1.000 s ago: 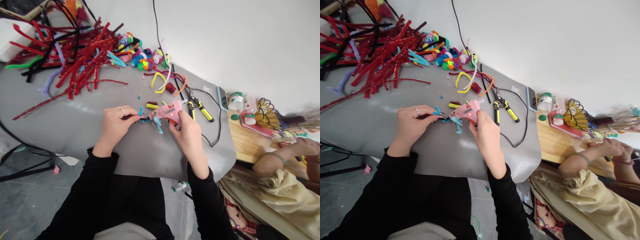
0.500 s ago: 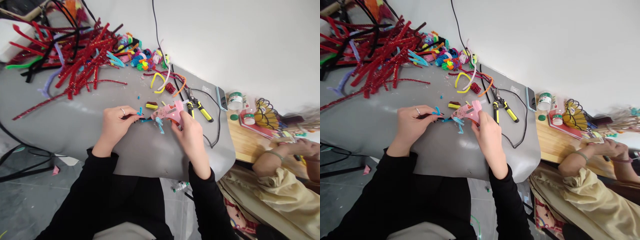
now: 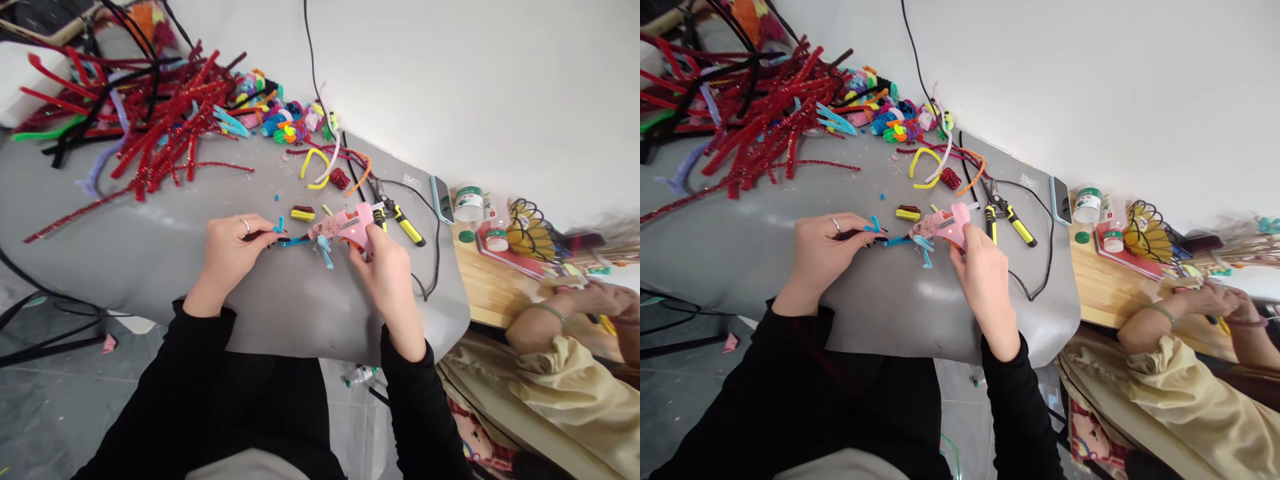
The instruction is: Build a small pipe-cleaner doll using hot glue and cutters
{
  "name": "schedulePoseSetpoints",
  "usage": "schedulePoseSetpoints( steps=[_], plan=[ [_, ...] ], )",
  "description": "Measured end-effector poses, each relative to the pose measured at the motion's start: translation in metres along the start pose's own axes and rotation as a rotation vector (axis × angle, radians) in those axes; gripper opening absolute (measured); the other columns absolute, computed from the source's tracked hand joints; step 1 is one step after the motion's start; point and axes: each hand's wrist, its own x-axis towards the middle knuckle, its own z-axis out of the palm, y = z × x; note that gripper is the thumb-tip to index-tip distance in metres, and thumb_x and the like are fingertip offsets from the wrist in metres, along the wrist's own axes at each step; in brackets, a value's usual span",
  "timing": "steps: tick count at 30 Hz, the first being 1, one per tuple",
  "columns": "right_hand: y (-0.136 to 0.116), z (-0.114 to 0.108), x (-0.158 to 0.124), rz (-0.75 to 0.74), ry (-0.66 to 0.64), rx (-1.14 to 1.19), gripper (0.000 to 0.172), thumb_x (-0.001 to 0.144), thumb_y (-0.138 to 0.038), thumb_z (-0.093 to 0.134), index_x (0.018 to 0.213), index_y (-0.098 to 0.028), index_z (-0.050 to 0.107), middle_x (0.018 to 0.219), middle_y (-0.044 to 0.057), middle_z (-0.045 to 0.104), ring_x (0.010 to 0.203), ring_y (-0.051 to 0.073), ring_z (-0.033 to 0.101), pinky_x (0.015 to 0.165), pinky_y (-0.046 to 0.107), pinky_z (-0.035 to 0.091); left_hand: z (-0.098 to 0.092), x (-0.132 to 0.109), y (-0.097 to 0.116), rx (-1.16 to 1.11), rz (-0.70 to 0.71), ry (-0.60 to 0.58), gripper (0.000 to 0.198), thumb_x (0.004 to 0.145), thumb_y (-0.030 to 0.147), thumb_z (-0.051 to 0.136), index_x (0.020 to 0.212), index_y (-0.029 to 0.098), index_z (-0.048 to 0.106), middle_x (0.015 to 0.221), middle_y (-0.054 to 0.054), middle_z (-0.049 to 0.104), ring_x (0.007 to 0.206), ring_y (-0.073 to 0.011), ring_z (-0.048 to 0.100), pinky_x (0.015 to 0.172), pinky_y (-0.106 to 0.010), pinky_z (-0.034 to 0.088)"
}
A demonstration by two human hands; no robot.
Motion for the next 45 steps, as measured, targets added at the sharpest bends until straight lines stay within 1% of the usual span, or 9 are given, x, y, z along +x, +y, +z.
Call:
schedulePoseSetpoints(
  steps=[7,13,21,26,31,36,40,45],
  plan=[
    [0.003,-0.006,0.002,0.013,-0.017,0.014,0.024,0.091,-0.025,0.059,0.083,-0.027,0.037,0.069,-0.005,0.045,0.060,0.015,0.037,0.059,0.028,0.026,-0.001,-0.001,0.002,0.017,-0.035,-0.007,0.019,0.090,0.026,0.073,0.074,0.024,0.082,0.074,-0.001,0.080,0.066,-0.0177,0.072,0.060,-0.029,0.054],
    [0.007,-0.012,0.003,0.004,0.008,0.045,0.023,0.092,-0.024,0.057,0.081,-0.027,0.036,0.069,-0.005,0.044,0.061,0.015,0.037,0.061,0.029,0.028,-0.002,0.000,0.003,0.028,-0.071,-0.024,0.019,0.090,0.028,0.073,0.074,0.025,0.082,0.076,-0.001,0.081,0.066,-0.0171,0.071,0.062,-0.029,0.054],
    [0.009,-0.017,0.003,0.015,0.008,0.045,0.024,0.092,-0.022,0.056,0.081,-0.027,0.036,0.070,-0.004,0.047,0.063,0.016,0.039,0.062,0.030,0.031,-0.003,0.000,0.003,0.038,-0.105,-0.038,0.019,0.090,0.032,0.073,0.075,0.025,0.082,0.078,-0.002,0.082,0.071,-0.0200,0.075,0.066,-0.031,0.059],
    [0.010,-0.019,0.004,0.031,-0.001,0.043,0.025,0.091,-0.023,0.056,0.081,-0.027,0.033,0.071,-0.004,0.046,0.063,0.017,0.037,0.063,0.030,0.029,-0.003,0.001,0.004,0.036,-0.100,-0.033,0.020,0.090,0.032,0.073,0.075,0.025,0.083,0.078,-0.002,0.082,0.071,-0.0200,0.075,0.065,-0.031,0.058],
    [0.012,-0.021,0.004,0.034,0.013,0.047,0.027,0.090,-0.024,0.056,0.081,-0.028,0.030,0.070,-0.005,0.043,0.063,0.016,0.036,0.063,0.029,0.028,-0.002,0.001,0.004,0.029,-0.079,-0.027,0.019,0.090,0.030,0.073,0.075,0.025,0.083,0.078,-0.002,0.082,0.069,-0.0183,0.074,0.064,-0.028,0.056],
    [0.014,-0.023,0.004,0.025,0.022,0.038,0.027,0.091,-0.024,0.056,0.080,-0.028,0.031,0.069,-0.004,0.045,0.063,0.017,0.039,0.062,0.029,0.029,-0.001,0.000,0.003,0.035,-0.093,-0.019,0.019,0.090,0.031,0.073,0.074,0.025,0.083,0.078,-0.002,0.082,0.069,-0.0183,0.074,0.064,-0.028,0.057],
    [0.016,-0.024,0.004,0.027,0.010,0.039,0.026,0.092,-0.025,0.055,0.081,-0.028,0.032,0.069,-0.004,0.046,0.063,0.017,0.041,0.063,0.030,0.030,-0.001,0.000,0.004,0.033,-0.082,-0.012,0.020,0.090,0.029,0.073,0.073,0.025,0.082,0.076,-0.002,0.081,0.066,-0.0180,0.072,0.061,-0.029,0.056],
    [0.018,-0.026,0.004,0.028,0.018,0.028,0.024,0.094,-0.026,0.055,0.081,-0.027,0.035,0.069,-0.004,0.045,0.063,0.017,0.039,0.062,0.030,0.029,-0.001,0.000,0.003,0.040,-0.100,-0.006,0.020,0.089,0.033,0.074,0.073,0.025,0.082,0.075,-0.002,0.081,0.065,-0.0182,0.071,0.061,-0.029,0.055]
  ],
)
